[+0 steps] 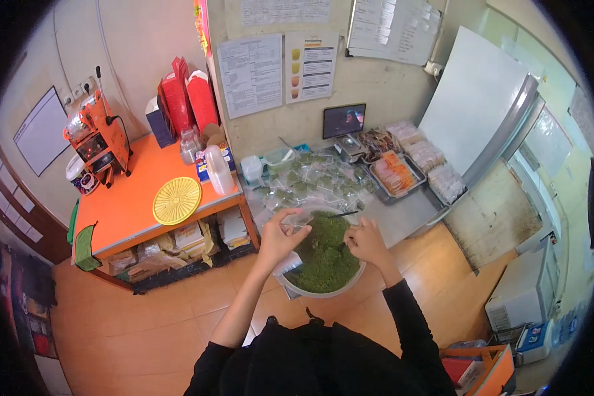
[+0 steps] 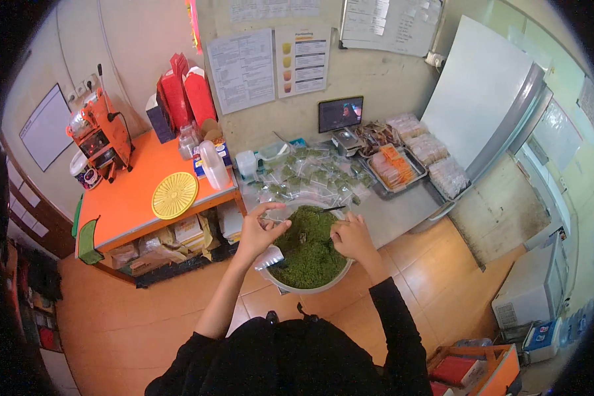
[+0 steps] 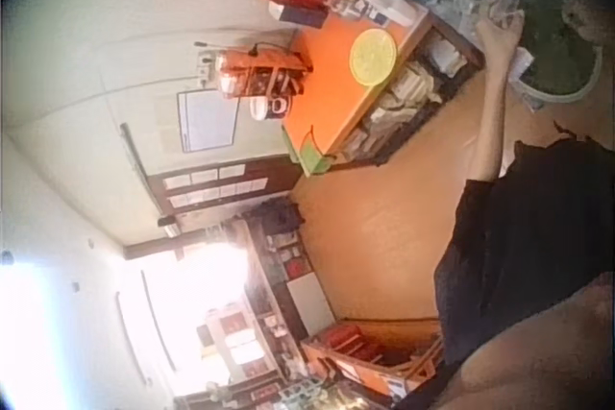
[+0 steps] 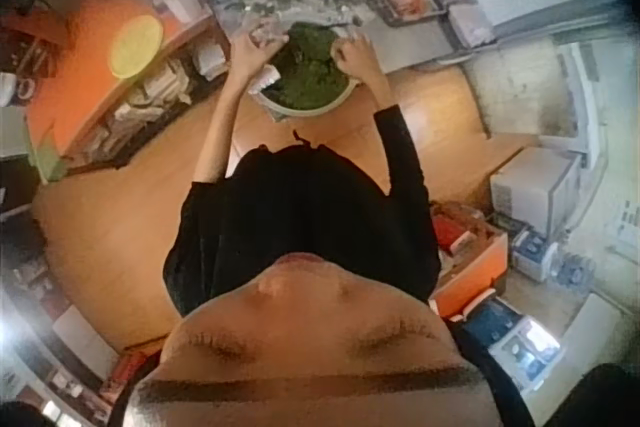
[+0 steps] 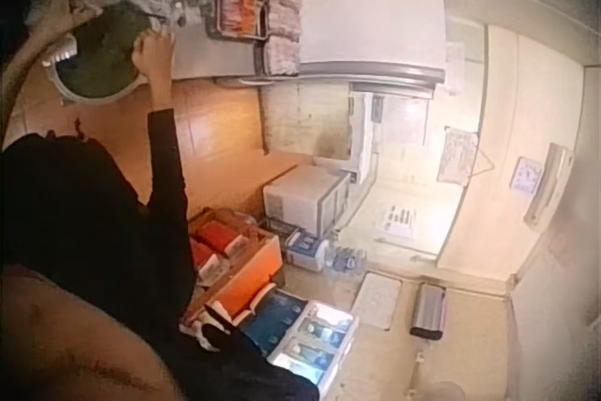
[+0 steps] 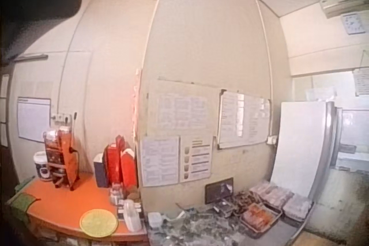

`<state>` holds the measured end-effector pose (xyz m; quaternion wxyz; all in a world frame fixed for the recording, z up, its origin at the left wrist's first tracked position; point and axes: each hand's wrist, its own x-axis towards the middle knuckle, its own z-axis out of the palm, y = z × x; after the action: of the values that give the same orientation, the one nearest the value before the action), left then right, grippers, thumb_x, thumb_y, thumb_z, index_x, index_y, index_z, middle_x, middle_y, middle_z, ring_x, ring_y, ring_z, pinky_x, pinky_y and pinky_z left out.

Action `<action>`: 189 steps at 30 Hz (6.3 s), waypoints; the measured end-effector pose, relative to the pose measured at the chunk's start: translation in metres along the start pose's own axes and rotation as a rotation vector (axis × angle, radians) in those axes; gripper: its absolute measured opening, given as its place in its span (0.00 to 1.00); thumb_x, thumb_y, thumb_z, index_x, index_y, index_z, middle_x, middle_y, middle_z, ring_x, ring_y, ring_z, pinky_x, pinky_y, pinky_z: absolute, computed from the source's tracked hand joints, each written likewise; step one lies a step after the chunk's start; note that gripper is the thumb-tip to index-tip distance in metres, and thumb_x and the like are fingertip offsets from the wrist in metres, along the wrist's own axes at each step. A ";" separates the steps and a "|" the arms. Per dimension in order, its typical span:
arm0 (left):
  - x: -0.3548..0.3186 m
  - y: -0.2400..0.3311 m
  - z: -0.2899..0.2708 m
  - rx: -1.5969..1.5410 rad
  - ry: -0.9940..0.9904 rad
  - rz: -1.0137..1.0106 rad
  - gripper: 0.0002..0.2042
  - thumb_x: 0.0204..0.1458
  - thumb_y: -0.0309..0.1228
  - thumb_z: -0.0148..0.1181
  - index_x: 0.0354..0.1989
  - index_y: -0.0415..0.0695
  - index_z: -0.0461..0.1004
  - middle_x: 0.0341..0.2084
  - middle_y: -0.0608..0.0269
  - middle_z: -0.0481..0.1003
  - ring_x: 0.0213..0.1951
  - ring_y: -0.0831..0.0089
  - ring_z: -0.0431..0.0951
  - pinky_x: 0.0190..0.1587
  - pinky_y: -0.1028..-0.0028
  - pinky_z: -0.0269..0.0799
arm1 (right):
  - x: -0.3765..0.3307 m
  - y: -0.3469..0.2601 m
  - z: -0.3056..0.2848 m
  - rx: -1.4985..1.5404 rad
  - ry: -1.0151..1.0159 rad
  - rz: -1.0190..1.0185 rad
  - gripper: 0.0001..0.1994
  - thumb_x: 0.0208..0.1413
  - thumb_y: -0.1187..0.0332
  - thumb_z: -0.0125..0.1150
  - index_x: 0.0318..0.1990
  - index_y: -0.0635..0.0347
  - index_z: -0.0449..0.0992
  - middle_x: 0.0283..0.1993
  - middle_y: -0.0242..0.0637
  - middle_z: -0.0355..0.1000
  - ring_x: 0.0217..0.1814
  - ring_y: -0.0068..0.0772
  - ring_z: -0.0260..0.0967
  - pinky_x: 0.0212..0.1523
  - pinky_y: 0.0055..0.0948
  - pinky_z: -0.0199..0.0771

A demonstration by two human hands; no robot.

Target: The person hands a package to a customer at a counter and then fills small plastic bags with green flakes from a large container using a scoop.

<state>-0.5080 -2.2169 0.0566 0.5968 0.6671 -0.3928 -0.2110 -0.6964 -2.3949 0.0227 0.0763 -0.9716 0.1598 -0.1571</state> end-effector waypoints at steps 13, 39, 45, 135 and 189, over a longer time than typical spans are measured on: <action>0.012 -0.016 0.024 0.307 -0.200 0.066 0.27 0.40 0.40 0.73 0.47 0.39 0.75 0.11 0.71 0.64 0.17 0.81 0.62 0.20 0.75 0.59 | 0.007 -0.007 -0.070 0.066 0.377 0.194 0.03 0.48 0.67 0.58 0.26 0.51 0.77 0.25 0.28 0.71 0.39 0.38 0.62 0.42 0.38 0.56; -0.003 0.005 0.027 -0.008 -0.145 -0.078 0.16 0.47 0.35 0.70 0.38 0.42 0.71 0.12 0.78 0.65 0.15 0.89 0.58 0.18 0.81 0.50 | 0.017 -0.083 -0.013 0.472 0.469 0.189 0.14 0.45 0.69 0.68 0.41 0.57 0.76 0.35 0.33 0.72 0.36 0.34 0.70 0.43 0.32 0.64; -0.011 -0.004 0.022 -0.254 0.022 -0.009 0.04 0.52 0.27 0.65 0.33 0.41 0.78 0.11 0.82 0.63 0.16 0.92 0.55 0.18 0.83 0.43 | 0.017 -0.083 -0.023 0.806 0.555 0.196 0.04 0.51 0.73 0.64 0.33 0.63 0.77 0.29 0.34 0.74 0.30 0.25 0.68 0.34 0.25 0.67; -0.005 0.005 0.032 0.039 -0.027 0.213 0.06 0.58 0.29 0.57 0.35 0.39 0.72 0.16 0.72 0.68 0.18 0.87 0.64 0.20 0.79 0.56 | -0.014 -0.069 -0.046 1.212 0.022 0.142 0.03 0.54 0.75 0.61 0.34 0.64 0.74 0.29 0.29 0.73 0.28 0.15 0.65 0.28 0.19 0.64; -0.026 0.026 0.007 0.083 0.068 0.115 0.20 0.45 0.29 0.69 0.48 0.46 0.73 0.09 0.77 0.59 0.14 0.89 0.54 0.18 0.82 0.48 | -0.009 -0.046 -0.008 -0.239 -0.092 -0.097 0.11 0.39 0.71 0.65 0.34 0.55 0.79 0.37 0.34 0.71 0.49 0.38 0.65 0.51 0.36 0.62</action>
<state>-0.5361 -2.2008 0.0758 0.5928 0.6742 -0.4186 -0.1371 -0.6939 -2.3499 0.0362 -0.0406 -0.9865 0.1264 -0.0957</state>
